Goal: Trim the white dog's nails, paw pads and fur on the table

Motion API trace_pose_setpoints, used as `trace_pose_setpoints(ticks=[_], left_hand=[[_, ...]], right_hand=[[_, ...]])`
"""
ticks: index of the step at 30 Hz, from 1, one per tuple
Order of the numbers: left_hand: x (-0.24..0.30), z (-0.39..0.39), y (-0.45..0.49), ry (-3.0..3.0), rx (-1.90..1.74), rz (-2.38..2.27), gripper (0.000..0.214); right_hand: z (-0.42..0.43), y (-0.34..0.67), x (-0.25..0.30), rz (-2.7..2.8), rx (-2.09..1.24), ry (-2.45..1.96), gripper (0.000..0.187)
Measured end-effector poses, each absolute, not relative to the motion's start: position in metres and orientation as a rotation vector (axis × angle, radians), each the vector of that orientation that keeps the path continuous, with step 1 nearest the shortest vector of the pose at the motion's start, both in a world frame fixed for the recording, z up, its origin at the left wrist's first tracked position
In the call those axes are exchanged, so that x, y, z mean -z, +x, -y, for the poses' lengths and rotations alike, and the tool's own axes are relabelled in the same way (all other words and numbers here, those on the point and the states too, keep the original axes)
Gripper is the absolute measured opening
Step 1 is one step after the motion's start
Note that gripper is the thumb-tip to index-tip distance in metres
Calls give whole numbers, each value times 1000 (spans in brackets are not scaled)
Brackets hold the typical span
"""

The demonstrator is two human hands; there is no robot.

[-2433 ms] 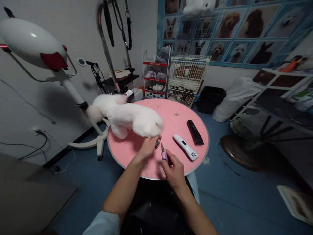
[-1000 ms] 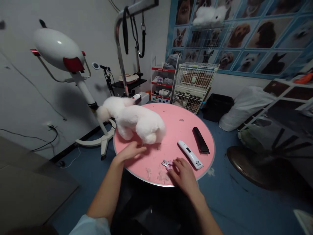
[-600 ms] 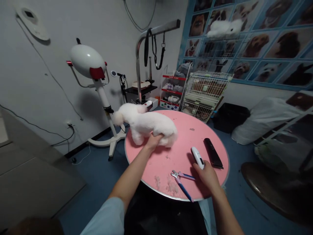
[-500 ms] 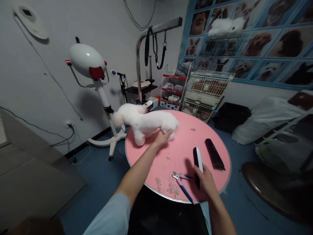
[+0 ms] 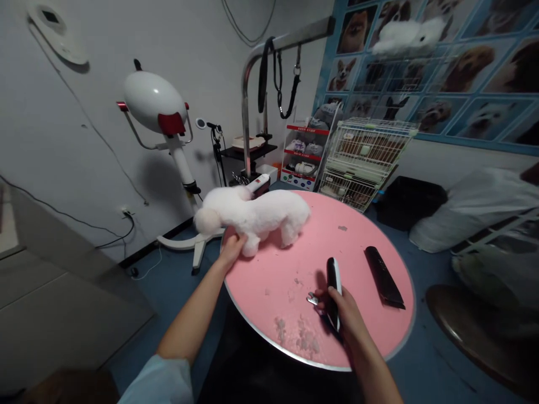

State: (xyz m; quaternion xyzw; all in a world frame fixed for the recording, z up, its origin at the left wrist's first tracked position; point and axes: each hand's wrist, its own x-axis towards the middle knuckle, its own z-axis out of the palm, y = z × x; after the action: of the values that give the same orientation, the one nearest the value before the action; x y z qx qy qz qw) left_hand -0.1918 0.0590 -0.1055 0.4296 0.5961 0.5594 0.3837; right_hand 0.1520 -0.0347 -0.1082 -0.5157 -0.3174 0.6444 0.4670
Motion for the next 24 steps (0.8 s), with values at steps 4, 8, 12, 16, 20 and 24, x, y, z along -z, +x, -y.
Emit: trace_pose_setpoints(ticks=[4, 8, 12, 16, 20, 24], left_hand=[[103, -67, -171, 952, -1357, -1532, 46], [85, -57, -153, 709, -1383, -1161, 52], [58, -45, -131, 446, -1307, -892, 46], [40, -41, -113, 297, -1193, -756, 46], [35, -42, -102, 226, -1173, -703, 41], [38, -45, -97, 230, -1070, -633, 35]], right_hand=[[35, 147, 103, 655, -1551, -1310, 35], [49, 139, 96, 520, -1610, -1238, 30], [54, 129, 90, 505, -1587, -1256, 32], [42, 138, 90, 899, -1485, -1392, 36], [19, 168, 96, 1352, -913, -1814, 51], [-2, 190, 95, 1705, -680, -2009, 40]])
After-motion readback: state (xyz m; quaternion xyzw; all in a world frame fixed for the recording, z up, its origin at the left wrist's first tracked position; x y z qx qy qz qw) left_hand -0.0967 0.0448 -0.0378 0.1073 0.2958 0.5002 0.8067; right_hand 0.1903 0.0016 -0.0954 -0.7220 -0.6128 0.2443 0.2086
